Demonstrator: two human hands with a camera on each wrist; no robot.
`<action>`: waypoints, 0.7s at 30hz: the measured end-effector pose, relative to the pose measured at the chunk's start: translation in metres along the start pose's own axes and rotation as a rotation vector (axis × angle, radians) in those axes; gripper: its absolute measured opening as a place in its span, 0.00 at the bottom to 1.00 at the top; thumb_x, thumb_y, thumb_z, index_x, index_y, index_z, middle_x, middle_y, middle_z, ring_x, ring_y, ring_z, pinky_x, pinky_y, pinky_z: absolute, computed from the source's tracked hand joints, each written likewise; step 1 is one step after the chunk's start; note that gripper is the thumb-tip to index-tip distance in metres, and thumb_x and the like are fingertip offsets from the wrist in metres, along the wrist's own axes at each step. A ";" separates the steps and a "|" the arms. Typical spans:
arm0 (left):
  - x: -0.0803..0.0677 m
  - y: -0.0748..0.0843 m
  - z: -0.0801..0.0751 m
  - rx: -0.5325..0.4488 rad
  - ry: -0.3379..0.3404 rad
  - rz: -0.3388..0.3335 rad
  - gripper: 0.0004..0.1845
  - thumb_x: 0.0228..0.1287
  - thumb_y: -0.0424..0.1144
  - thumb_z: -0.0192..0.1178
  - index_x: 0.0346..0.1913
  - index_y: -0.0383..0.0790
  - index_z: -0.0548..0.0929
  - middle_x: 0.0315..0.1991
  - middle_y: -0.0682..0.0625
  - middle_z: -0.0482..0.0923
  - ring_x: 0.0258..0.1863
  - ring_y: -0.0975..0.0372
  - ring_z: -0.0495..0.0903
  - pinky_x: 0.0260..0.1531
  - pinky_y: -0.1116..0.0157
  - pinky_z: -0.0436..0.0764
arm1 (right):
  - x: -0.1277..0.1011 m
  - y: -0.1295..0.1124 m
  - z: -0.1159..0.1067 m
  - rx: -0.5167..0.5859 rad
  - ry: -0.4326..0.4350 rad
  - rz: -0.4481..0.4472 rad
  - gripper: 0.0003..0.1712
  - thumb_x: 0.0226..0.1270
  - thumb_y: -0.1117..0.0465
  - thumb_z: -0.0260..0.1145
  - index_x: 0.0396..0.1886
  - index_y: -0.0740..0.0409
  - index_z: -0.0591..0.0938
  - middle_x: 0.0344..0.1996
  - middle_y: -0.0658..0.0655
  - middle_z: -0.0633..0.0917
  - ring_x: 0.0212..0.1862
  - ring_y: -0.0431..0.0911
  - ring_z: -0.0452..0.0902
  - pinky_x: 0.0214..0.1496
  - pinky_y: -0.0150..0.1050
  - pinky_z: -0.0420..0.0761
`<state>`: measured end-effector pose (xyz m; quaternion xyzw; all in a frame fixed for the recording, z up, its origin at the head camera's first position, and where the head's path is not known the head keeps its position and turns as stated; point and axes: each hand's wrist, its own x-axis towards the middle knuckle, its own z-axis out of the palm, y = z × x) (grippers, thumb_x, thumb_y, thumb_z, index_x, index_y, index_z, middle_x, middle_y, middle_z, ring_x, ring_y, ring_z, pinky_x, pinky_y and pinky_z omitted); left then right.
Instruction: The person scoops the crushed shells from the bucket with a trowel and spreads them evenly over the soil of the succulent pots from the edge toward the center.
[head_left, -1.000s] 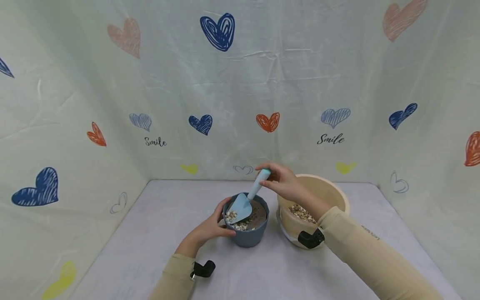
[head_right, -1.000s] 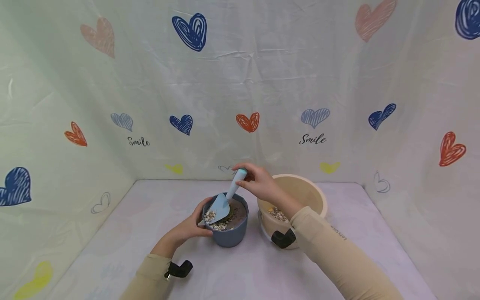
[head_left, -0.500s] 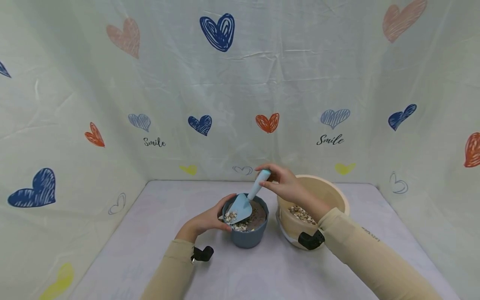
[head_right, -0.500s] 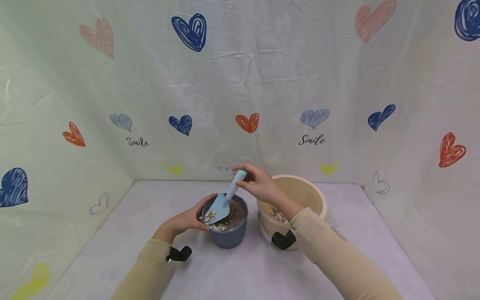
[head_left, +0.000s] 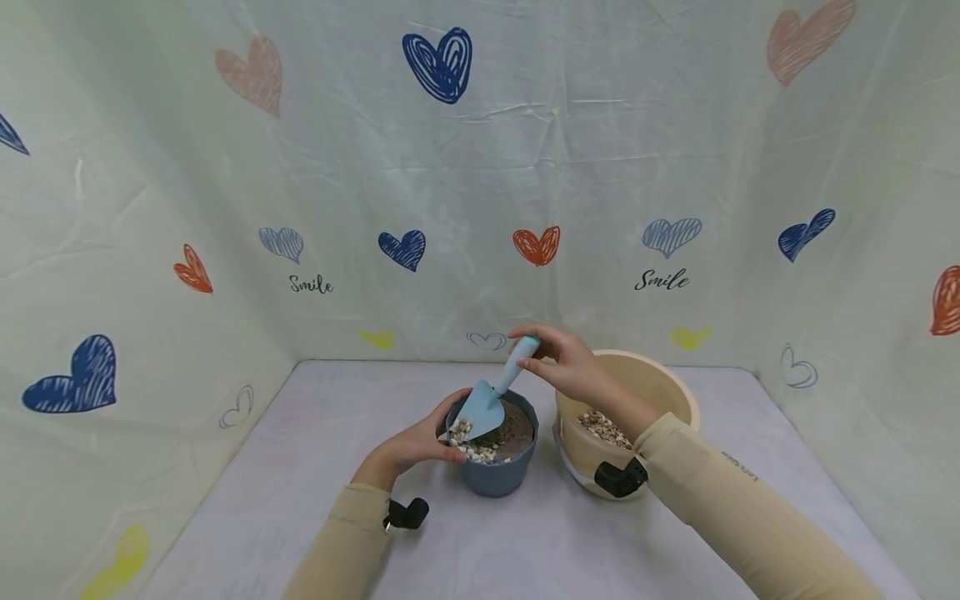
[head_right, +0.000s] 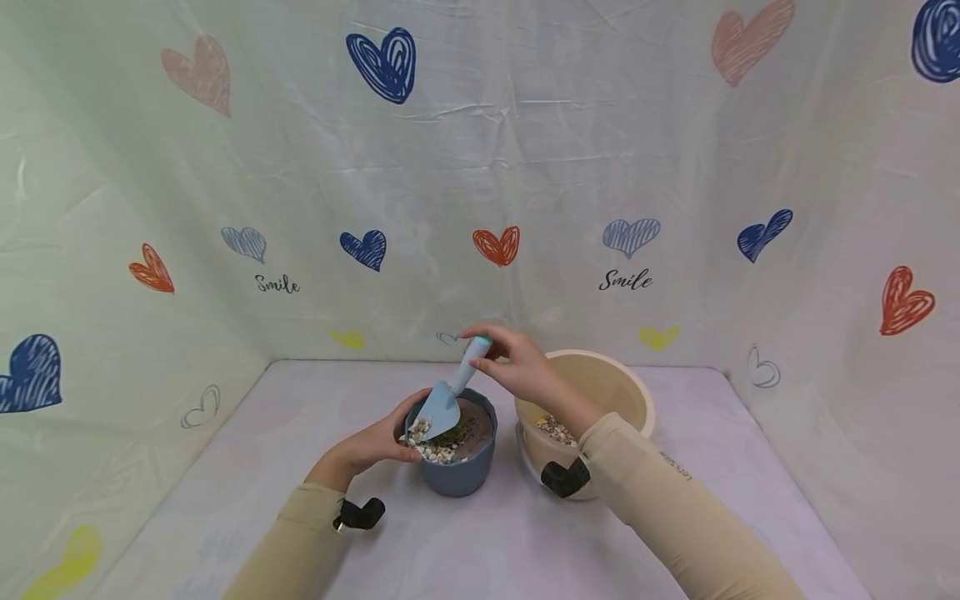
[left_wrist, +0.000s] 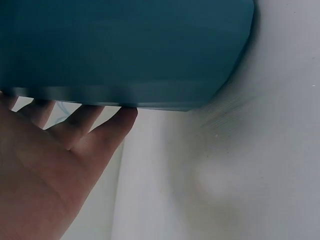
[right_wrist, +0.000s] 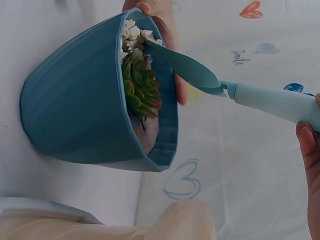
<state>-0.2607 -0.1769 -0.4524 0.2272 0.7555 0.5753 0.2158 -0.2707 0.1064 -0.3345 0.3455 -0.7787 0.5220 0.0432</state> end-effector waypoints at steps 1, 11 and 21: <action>0.000 0.000 0.001 -0.001 0.008 -0.002 0.57 0.52 0.40 0.75 0.78 0.55 0.45 0.77 0.40 0.38 0.73 0.41 0.41 0.66 0.38 0.46 | 0.000 -0.001 0.000 -0.002 0.001 -0.002 0.20 0.68 0.67 0.65 0.59 0.60 0.78 0.43 0.58 0.82 0.43 0.49 0.79 0.45 0.42 0.80; -0.006 0.000 0.010 -0.023 0.069 -0.007 0.58 0.52 0.42 0.75 0.78 0.54 0.45 0.77 0.42 0.39 0.74 0.43 0.39 0.66 0.39 0.45 | 0.001 -0.005 0.002 -0.025 0.015 -0.017 0.21 0.67 0.68 0.66 0.59 0.59 0.79 0.43 0.56 0.83 0.43 0.48 0.80 0.43 0.41 0.81; -0.010 0.003 0.020 -0.015 0.156 -0.049 0.57 0.52 0.40 0.75 0.78 0.54 0.47 0.77 0.40 0.41 0.73 0.38 0.39 0.63 0.34 0.48 | 0.004 -0.007 0.004 -0.048 0.012 -0.033 0.23 0.67 0.67 0.66 0.61 0.59 0.78 0.43 0.55 0.82 0.42 0.47 0.80 0.44 0.44 0.81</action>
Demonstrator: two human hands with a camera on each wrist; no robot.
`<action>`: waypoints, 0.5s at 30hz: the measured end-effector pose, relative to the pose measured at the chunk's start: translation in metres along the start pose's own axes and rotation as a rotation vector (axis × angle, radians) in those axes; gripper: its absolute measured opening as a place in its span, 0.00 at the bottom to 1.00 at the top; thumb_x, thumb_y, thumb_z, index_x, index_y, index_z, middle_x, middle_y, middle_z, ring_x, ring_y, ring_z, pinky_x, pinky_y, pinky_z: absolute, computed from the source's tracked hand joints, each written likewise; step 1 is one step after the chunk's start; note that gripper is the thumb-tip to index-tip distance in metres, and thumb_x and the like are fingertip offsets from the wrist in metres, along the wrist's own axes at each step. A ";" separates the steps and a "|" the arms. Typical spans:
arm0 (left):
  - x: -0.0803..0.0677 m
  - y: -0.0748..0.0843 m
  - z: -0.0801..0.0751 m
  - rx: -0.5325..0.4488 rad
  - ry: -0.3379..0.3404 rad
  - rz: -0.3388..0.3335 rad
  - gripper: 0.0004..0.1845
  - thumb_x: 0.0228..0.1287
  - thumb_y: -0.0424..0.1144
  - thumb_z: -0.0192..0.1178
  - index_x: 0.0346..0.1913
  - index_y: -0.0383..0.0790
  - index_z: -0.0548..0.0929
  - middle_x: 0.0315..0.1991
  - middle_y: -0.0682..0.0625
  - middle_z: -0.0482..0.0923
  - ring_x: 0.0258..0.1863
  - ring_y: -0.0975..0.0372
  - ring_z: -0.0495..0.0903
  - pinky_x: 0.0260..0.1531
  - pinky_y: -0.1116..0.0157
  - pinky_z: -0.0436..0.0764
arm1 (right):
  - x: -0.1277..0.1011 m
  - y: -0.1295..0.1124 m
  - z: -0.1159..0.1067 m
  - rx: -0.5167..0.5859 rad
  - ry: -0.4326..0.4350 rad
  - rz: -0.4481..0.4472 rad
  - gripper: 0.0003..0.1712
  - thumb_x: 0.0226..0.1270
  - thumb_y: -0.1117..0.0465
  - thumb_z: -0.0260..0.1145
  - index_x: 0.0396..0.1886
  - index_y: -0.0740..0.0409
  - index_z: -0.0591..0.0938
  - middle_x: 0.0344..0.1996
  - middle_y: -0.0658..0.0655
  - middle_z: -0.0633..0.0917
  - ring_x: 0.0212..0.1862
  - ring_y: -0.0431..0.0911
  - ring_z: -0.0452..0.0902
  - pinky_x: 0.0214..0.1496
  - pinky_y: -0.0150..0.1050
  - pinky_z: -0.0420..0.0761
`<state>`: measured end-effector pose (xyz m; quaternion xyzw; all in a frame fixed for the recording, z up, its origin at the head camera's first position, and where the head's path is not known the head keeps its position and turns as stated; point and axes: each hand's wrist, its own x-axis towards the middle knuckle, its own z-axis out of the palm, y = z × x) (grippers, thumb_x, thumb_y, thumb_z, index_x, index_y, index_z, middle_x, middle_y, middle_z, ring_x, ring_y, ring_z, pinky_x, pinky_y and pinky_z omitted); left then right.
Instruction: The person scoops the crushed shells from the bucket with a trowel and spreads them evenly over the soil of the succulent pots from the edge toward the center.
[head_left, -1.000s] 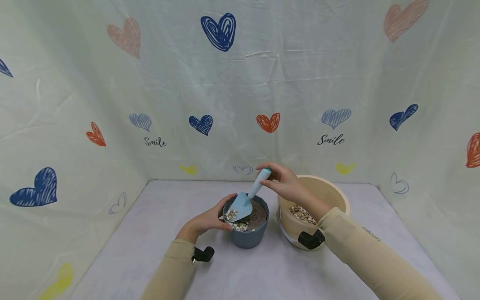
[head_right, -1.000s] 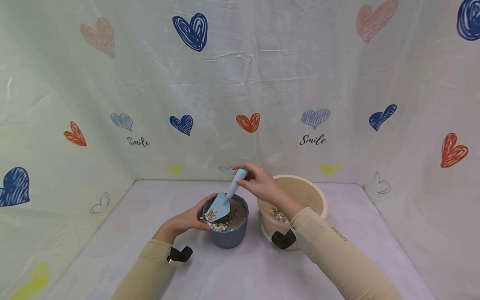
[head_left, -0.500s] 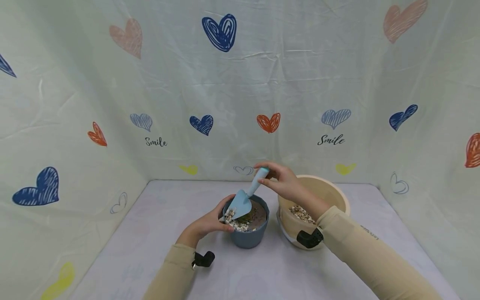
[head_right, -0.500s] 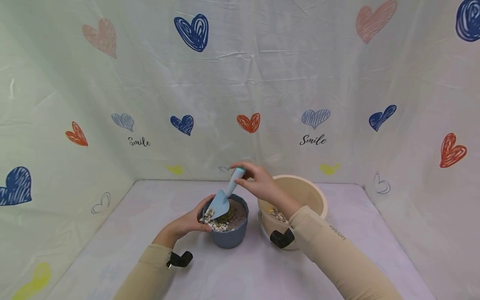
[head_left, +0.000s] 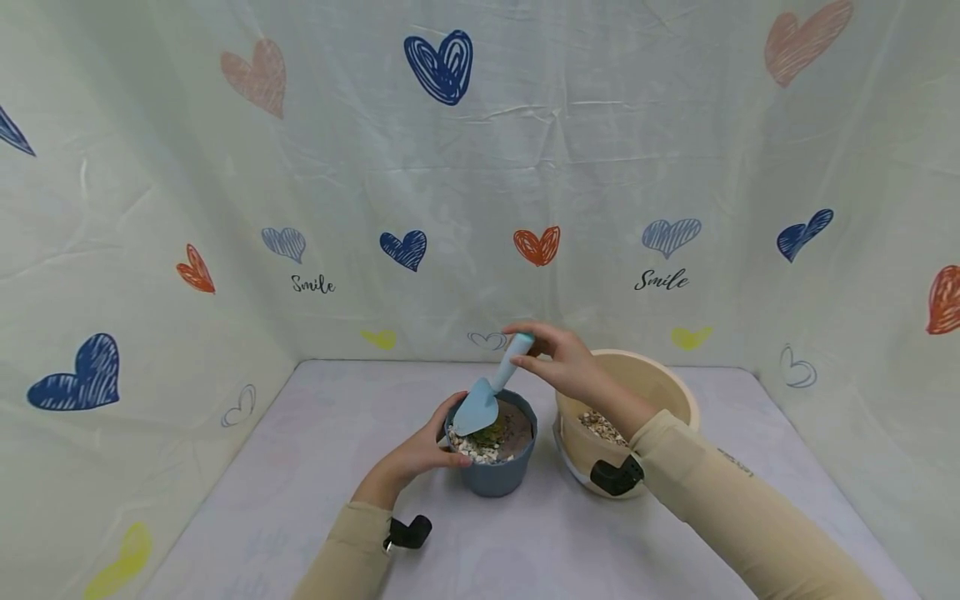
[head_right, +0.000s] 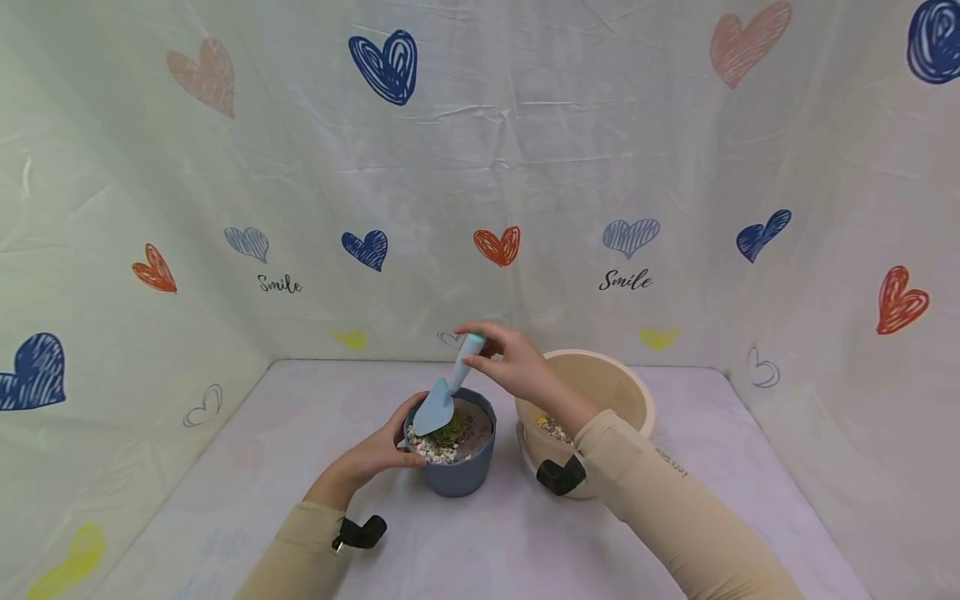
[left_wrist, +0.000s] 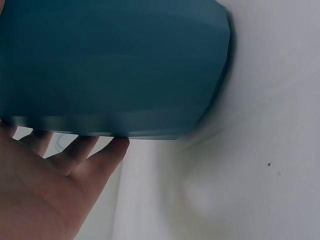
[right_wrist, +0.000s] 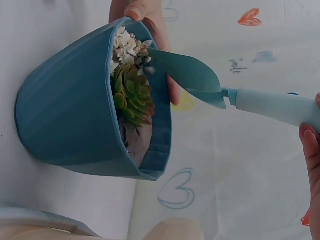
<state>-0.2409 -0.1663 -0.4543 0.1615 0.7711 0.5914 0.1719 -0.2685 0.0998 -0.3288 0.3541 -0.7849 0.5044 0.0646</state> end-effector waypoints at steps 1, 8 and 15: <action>-0.001 0.000 0.001 -0.003 0.005 -0.001 0.57 0.52 0.40 0.75 0.78 0.54 0.47 0.77 0.40 0.41 0.73 0.38 0.38 0.63 0.34 0.48 | 0.000 0.000 0.000 -0.001 0.000 -0.003 0.23 0.67 0.67 0.66 0.61 0.59 0.78 0.43 0.55 0.82 0.42 0.46 0.80 0.44 0.44 0.81; -0.002 -0.002 0.005 -0.010 0.049 -0.014 0.58 0.52 0.41 0.76 0.78 0.55 0.47 0.77 0.41 0.41 0.74 0.40 0.39 0.63 0.34 0.48 | -0.001 0.000 -0.002 -0.021 0.020 -0.024 0.22 0.66 0.67 0.67 0.60 0.58 0.79 0.42 0.55 0.83 0.40 0.45 0.80 0.43 0.41 0.81; -0.003 -0.001 0.006 0.006 0.081 -0.029 0.57 0.51 0.40 0.76 0.78 0.55 0.48 0.77 0.42 0.40 0.74 0.40 0.38 0.63 0.34 0.50 | -0.007 -0.002 -0.009 0.027 0.071 -0.021 0.23 0.65 0.69 0.67 0.60 0.62 0.79 0.43 0.59 0.82 0.40 0.49 0.80 0.42 0.42 0.82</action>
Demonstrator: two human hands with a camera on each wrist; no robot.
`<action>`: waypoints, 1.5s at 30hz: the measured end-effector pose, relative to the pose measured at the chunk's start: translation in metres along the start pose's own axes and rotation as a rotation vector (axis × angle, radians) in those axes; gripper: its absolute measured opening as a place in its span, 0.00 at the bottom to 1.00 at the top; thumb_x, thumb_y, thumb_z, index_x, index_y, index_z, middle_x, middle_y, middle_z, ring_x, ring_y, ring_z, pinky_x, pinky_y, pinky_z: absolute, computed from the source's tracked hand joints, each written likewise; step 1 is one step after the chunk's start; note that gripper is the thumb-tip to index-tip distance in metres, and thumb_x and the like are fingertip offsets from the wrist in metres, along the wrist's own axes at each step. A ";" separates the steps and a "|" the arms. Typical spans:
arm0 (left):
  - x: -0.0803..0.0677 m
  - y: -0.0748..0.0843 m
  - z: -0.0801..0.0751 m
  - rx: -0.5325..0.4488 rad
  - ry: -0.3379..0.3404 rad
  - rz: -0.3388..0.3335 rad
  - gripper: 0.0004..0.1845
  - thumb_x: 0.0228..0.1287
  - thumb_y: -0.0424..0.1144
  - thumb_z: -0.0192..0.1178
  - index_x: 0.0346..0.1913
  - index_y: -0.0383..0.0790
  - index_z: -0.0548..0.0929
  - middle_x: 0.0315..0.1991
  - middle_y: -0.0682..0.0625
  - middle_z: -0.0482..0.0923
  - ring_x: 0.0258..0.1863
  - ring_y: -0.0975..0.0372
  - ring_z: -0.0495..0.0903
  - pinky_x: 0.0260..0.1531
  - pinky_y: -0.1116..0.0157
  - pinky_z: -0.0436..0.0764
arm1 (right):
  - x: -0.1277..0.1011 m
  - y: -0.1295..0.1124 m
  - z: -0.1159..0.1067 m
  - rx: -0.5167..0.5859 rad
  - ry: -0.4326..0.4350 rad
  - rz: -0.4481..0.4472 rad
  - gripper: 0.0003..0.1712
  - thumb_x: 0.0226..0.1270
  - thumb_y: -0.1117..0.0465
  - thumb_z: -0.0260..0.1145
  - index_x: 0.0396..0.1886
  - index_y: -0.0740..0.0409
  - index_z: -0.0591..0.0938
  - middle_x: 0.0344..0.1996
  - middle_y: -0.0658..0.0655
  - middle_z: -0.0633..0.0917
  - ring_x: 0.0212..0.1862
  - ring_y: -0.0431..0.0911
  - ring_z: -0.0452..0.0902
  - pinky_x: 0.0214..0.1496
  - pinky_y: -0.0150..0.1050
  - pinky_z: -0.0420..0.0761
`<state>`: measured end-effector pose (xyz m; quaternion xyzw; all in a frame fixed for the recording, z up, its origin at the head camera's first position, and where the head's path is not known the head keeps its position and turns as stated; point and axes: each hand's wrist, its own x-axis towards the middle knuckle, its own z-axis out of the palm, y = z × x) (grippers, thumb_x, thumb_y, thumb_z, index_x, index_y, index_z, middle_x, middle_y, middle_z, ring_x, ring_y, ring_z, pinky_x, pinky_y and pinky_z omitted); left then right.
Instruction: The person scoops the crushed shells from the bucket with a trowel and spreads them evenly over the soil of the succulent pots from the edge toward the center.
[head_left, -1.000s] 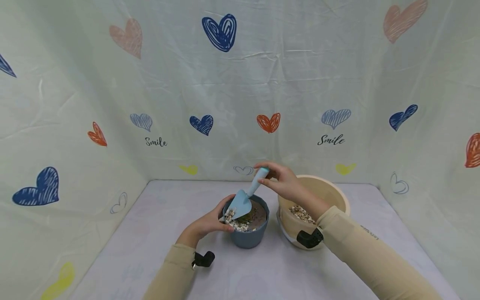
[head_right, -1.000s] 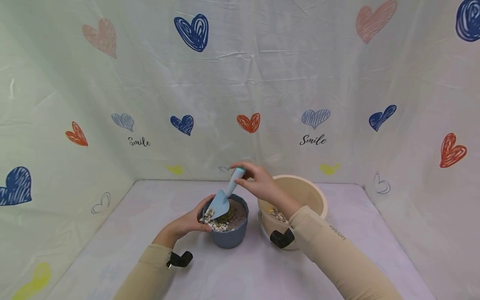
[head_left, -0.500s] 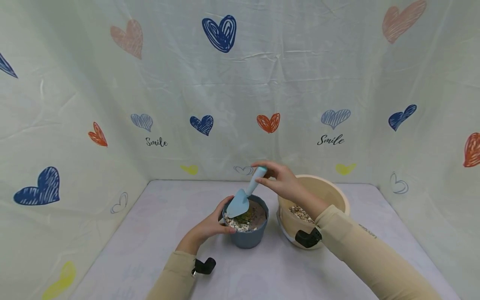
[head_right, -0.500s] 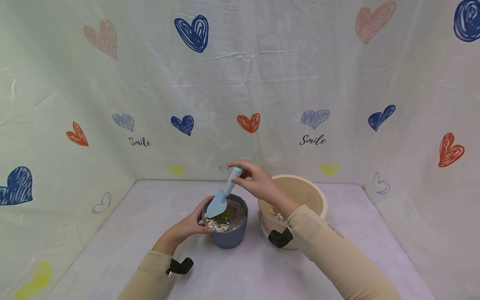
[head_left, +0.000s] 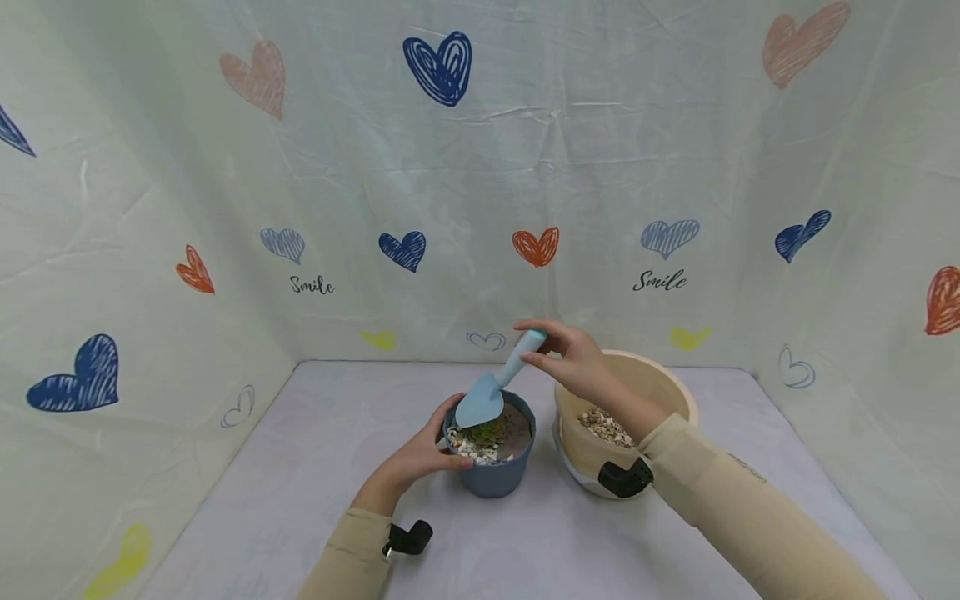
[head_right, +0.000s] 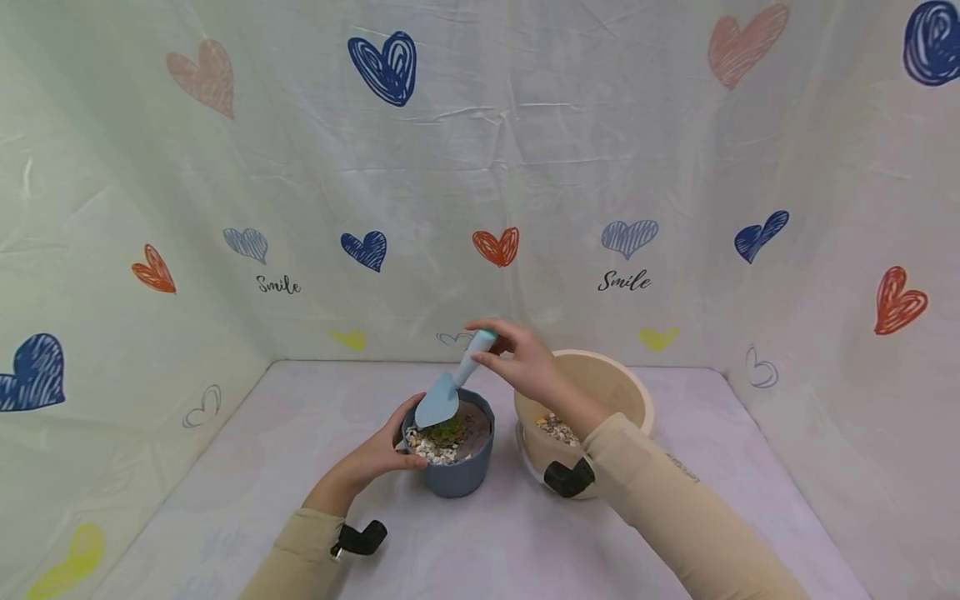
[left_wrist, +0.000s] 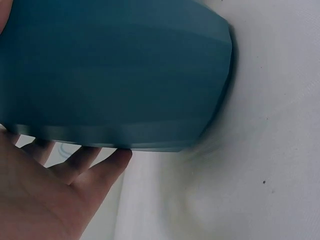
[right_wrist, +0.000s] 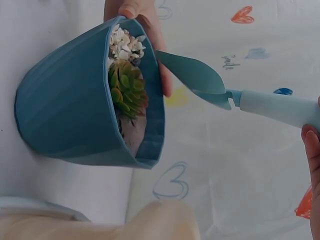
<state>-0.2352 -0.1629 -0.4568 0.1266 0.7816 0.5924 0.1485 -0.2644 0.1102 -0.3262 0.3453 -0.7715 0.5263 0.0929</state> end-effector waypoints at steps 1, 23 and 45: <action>0.000 0.000 0.000 0.006 0.000 0.001 0.57 0.51 0.40 0.76 0.78 0.55 0.49 0.77 0.42 0.40 0.74 0.41 0.38 0.63 0.34 0.50 | -0.001 0.000 -0.002 0.007 0.012 0.007 0.23 0.65 0.69 0.67 0.60 0.63 0.79 0.44 0.61 0.82 0.40 0.50 0.80 0.42 0.43 0.82; 0.012 0.061 0.015 0.343 0.088 0.239 0.61 0.42 0.41 0.81 0.77 0.51 0.51 0.76 0.43 0.48 0.73 0.46 0.50 0.61 0.38 0.61 | -0.058 0.010 -0.091 0.060 0.222 0.027 0.21 0.65 0.74 0.64 0.58 0.62 0.79 0.44 0.49 0.85 0.37 0.41 0.80 0.39 0.30 0.80; 0.054 0.111 0.107 0.392 -0.078 0.308 0.62 0.41 0.49 0.81 0.77 0.49 0.52 0.76 0.48 0.48 0.74 0.53 0.49 0.66 0.45 0.58 | -0.106 0.018 -0.146 0.070 0.194 0.139 0.14 0.71 0.74 0.57 0.53 0.69 0.68 0.50 0.53 0.82 0.41 0.44 0.84 0.44 0.36 0.82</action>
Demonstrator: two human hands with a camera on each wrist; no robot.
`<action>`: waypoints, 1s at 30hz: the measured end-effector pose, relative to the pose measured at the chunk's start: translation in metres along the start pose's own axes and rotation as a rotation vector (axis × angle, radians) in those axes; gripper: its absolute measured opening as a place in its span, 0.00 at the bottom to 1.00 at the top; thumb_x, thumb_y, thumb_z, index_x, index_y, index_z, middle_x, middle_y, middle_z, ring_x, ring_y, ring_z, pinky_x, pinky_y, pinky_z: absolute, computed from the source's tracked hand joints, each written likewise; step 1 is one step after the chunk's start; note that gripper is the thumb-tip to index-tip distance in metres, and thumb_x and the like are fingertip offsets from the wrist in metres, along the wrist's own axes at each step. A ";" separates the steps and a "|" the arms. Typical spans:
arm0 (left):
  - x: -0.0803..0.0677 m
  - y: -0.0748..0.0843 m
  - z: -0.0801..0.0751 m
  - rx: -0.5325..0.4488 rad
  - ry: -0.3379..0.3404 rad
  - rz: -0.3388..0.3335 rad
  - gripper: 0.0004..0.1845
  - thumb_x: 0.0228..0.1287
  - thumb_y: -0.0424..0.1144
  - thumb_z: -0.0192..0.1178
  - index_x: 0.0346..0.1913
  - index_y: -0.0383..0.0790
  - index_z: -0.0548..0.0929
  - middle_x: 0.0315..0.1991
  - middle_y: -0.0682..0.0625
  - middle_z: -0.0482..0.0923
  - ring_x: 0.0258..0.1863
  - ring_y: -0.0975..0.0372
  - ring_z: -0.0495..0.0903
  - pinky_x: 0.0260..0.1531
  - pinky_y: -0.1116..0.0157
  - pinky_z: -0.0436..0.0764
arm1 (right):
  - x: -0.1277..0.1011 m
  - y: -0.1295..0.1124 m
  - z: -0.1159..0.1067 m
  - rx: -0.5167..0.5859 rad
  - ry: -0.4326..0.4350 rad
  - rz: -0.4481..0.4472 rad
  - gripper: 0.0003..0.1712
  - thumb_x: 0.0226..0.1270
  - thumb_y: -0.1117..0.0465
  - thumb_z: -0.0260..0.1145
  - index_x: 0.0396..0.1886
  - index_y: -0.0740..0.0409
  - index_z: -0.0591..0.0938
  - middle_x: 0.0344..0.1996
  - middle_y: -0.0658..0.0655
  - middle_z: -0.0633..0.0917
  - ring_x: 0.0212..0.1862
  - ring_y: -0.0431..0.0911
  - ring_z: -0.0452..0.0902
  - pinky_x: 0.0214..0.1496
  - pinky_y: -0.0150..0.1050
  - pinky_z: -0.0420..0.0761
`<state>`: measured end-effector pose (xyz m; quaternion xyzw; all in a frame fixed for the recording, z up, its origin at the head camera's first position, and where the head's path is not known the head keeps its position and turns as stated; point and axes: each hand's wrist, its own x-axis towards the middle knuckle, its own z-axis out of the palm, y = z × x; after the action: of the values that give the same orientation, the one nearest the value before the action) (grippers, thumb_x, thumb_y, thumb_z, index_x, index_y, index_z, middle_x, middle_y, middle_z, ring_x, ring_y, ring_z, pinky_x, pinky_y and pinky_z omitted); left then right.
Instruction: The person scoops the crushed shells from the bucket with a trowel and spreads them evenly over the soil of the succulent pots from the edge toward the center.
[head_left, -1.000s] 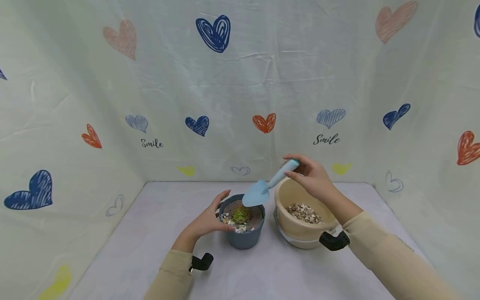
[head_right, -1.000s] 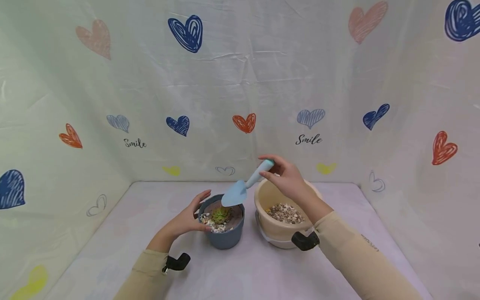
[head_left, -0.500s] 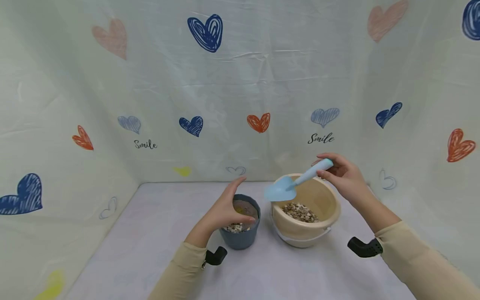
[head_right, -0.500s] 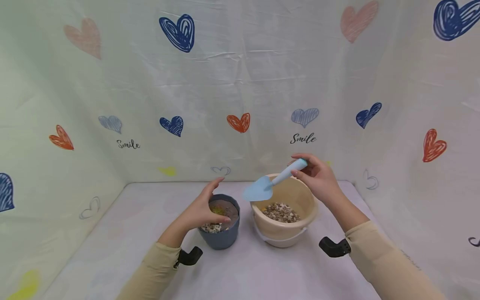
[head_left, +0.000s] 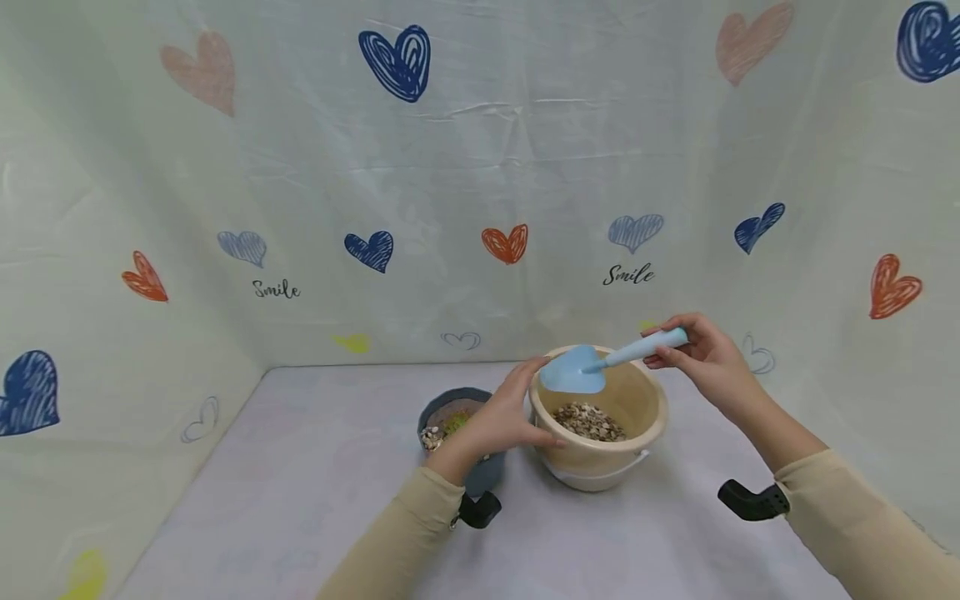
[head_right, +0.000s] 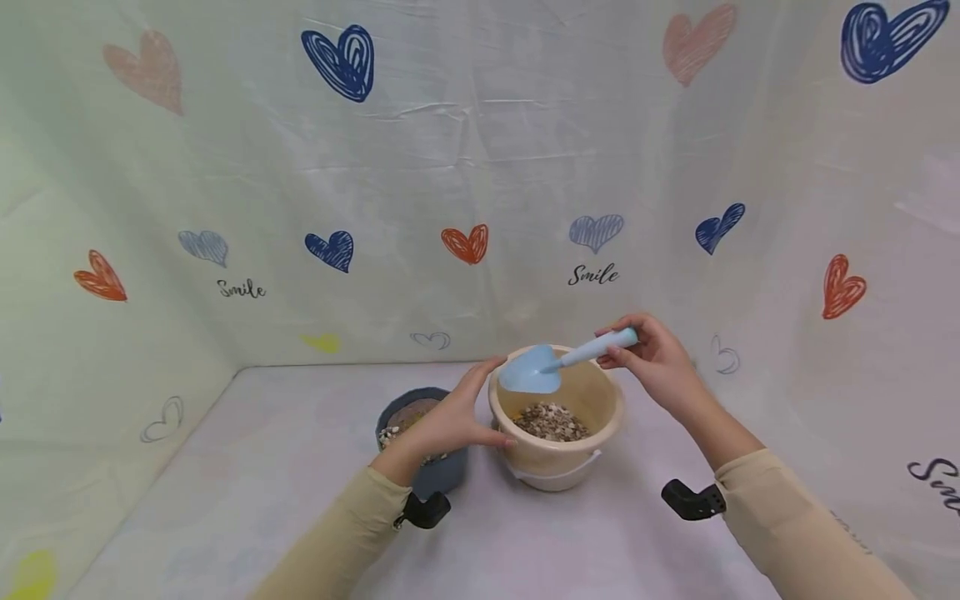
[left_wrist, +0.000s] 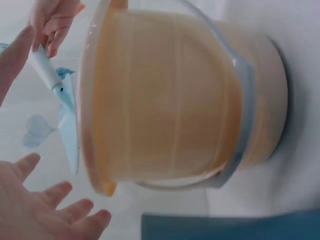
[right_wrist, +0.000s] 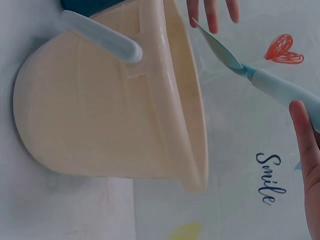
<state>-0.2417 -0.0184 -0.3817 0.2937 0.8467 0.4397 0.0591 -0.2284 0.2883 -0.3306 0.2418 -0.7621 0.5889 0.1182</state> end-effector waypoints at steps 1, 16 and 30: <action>0.003 0.000 0.004 0.001 0.009 -0.010 0.61 0.41 0.49 0.81 0.77 0.49 0.53 0.76 0.47 0.48 0.74 0.52 0.49 0.66 0.45 0.58 | -0.001 0.001 -0.001 -0.004 -0.004 0.010 0.14 0.71 0.73 0.57 0.53 0.69 0.68 0.50 0.53 0.82 0.41 0.44 0.85 0.43 0.36 0.82; 0.023 0.002 0.034 0.027 0.111 -0.137 0.63 0.39 0.50 0.82 0.78 0.50 0.52 0.77 0.39 0.40 0.74 0.43 0.41 0.65 0.39 0.55 | -0.006 0.019 -0.005 -0.203 0.055 0.131 0.14 0.64 0.73 0.66 0.47 0.68 0.72 0.43 0.54 0.81 0.37 0.41 0.84 0.39 0.35 0.83; 0.023 -0.002 0.037 -0.017 0.093 -0.123 0.64 0.40 0.50 0.81 0.78 0.49 0.50 0.77 0.40 0.38 0.75 0.43 0.40 0.65 0.41 0.55 | -0.005 0.024 0.002 -0.565 -0.031 0.106 0.13 0.55 0.72 0.74 0.40 0.63 0.81 0.36 0.58 0.83 0.36 0.49 0.79 0.35 0.31 0.81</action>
<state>-0.2481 0.0201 -0.4022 0.2196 0.8613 0.4555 0.0491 -0.2360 0.2923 -0.3531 0.1680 -0.9092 0.3550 0.1384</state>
